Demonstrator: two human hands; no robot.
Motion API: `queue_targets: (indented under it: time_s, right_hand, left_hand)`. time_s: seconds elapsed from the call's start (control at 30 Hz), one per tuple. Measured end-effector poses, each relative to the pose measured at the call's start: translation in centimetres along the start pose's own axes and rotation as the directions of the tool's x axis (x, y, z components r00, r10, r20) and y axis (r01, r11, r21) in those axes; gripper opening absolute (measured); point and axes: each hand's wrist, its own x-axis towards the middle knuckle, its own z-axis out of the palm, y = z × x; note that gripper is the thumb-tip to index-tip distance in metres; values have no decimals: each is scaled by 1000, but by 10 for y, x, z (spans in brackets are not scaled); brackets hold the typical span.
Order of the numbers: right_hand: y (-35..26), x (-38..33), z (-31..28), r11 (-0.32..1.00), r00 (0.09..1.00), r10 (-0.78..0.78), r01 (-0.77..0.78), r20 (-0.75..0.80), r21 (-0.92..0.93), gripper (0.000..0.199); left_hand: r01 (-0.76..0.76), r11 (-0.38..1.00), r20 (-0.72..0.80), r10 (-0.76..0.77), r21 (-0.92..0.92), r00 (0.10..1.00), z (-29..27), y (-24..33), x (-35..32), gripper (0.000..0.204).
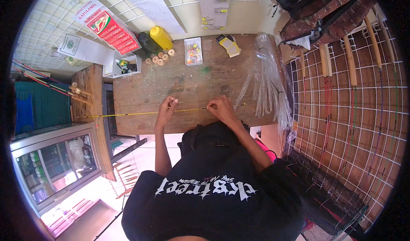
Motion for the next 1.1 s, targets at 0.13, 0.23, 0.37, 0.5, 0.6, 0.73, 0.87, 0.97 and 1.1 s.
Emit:
queue_targets:
  time_s: [0.13, 0.23, 0.37, 0.5, 0.6, 0.73, 0.87, 0.97, 1.1]
  right_hand:
    - [6, 0, 1, 998, 999, 28, -30, 38, 49, 8]
    - [7, 1, 1, 996, 997, 33, -38, 64, 78, 9]
    - [7, 1, 3, 999, 999, 14, -16, 40, 46, 12]
    - [1, 6, 2, 987, 992, 49, -66, 116, 148, 17]
    - [4, 7, 4, 972, 988, 63, -93, 143, 216, 19]
    - [0, 7, 1, 956, 986, 20, -68, 166, 286, 18]
    - [-6, 5, -3, 960, 978, 38, -92, 205, 265, 18]
    - [-8, 3, -4, 951, 981, 47, -101, 186, 291, 17]
    - [-9, 3, -3, 953, 983, 18, -72, 183, 295, 17]
  left_hand:
    - [3, 1000, -3, -3, 11, 1000, 0, 5, 1, 18]
    - [10, 998, -23, -9, 67, 1000, -1, 6, 1, 18]
    - [0, 1000, -29, 1, 26, 1000, 1, 10, 0, 18]
    - [11, 1000, -33, -10, 25, 999, 0, 3, -1, 17]
    - [-5, 1000, -38, 5, -7, 999, 1, 5, -2, 18]
    - [40, 998, 56, -43, 55, 998, -5, 7, -6, 20]
    - [36, 985, 57, -46, 168, 997, -8, 26, -9, 24]
    - [-47, 956, -45, 63, 290, 997, -3, 51, -12, 25]
    - [-89, 960, -129, 127, 266, 984, 14, 73, -17, 24]
